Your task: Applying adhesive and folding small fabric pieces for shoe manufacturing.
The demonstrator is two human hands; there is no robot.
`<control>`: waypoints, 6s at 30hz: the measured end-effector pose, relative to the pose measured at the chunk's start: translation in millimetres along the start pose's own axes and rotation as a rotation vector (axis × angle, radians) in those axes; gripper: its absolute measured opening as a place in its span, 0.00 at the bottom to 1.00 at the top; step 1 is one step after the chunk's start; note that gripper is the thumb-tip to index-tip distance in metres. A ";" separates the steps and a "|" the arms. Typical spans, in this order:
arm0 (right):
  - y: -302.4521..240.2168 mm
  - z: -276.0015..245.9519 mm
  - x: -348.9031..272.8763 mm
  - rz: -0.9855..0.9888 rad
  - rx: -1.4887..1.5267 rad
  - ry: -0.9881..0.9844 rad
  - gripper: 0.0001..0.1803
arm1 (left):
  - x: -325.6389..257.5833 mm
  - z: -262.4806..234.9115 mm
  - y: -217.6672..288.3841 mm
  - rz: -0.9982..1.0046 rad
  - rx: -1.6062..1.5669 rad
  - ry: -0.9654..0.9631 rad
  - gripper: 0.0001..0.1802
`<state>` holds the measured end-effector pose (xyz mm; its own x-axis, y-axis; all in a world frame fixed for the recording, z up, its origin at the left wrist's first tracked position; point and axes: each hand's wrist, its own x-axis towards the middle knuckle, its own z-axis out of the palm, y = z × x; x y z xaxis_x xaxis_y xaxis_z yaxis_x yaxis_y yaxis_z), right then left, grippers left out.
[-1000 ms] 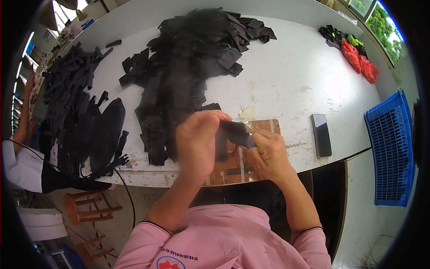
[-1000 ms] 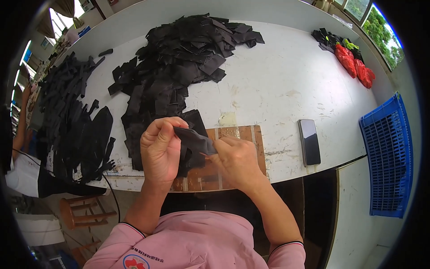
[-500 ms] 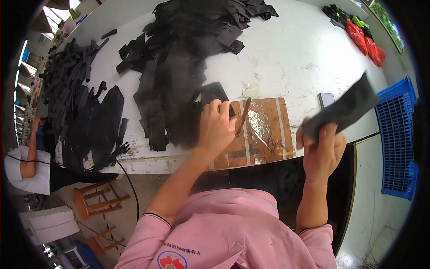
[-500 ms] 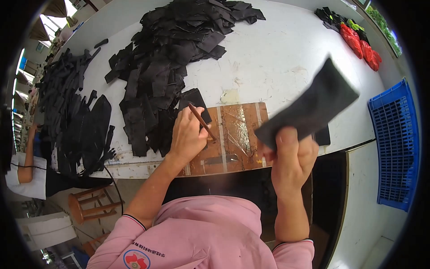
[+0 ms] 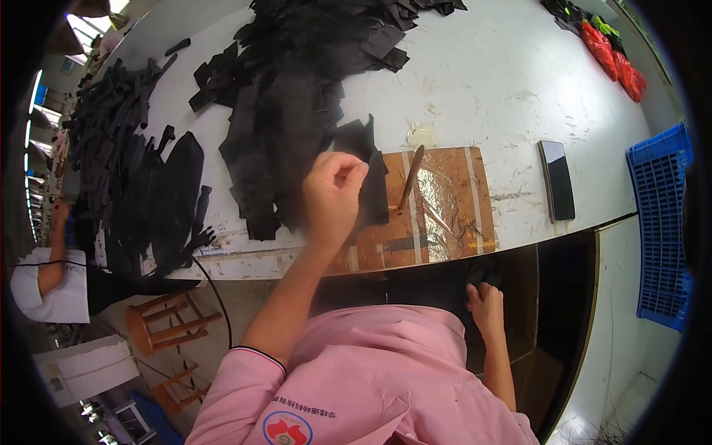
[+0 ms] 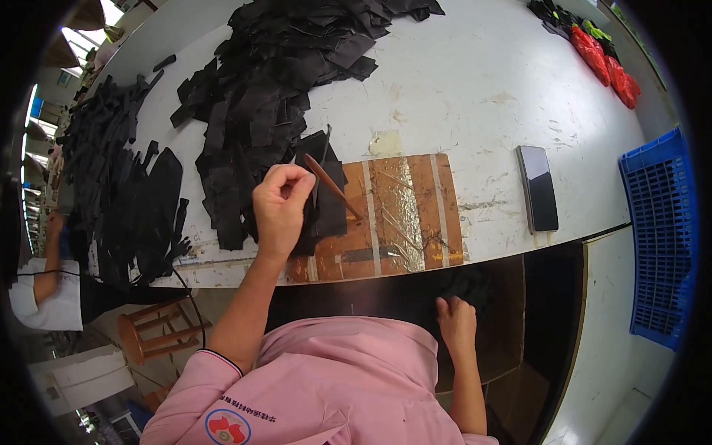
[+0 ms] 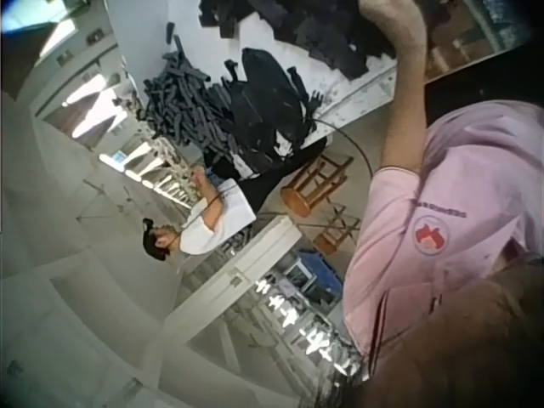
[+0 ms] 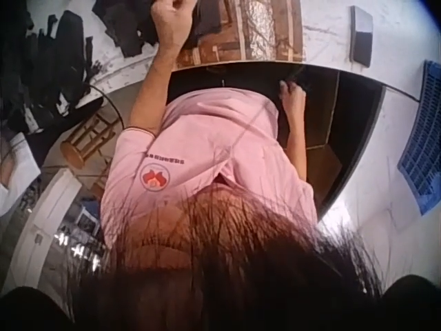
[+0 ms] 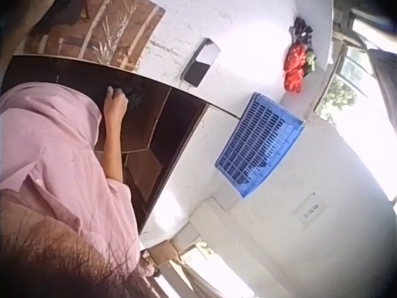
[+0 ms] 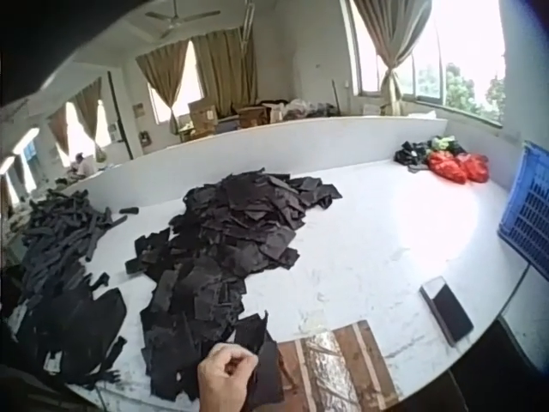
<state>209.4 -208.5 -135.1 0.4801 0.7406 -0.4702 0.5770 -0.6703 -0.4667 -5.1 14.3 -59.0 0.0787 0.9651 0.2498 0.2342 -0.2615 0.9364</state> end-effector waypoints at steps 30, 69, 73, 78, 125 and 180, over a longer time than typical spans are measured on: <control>-296.9 -8.6 42.3 -1.226 0.233 -0.070 0.07 | 5.5 -111.5 18.9 -0.154 -0.038 -0.184 0.07; -222.0 12.0 7.9 -0.226 1.226 -0.578 0.02 | -51.7 -52.8 11.3 -0.438 -0.572 -0.057 0.14; -210.9 15.4 13.1 -0.100 1.463 -0.985 0.05 | -59.5 -38.5 15.9 -0.151 -0.089 0.150 0.09; -199.0 17.4 13.1 -0.255 1.435 -0.794 0.08 | -55.6 -38.6 22.6 -0.309 -0.599 0.002 0.11; -218.4 -86.6 48.6 -0.758 0.846 -0.511 0.14 | -7.0 -13.5 73.5 -0.511 -1.144 -0.500 0.16; -207.8 -68.5 28.1 -0.934 -0.043 0.189 0.16 | 15.9 -12.6 84.7 0.031 -0.701 -0.298 0.07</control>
<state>148.3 -45.1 -0.1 -0.0898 0.9737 0.2093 0.8033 0.1950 -0.5627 3.8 7.7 27.4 0.3566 0.8867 0.2944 -0.4345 -0.1215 0.8924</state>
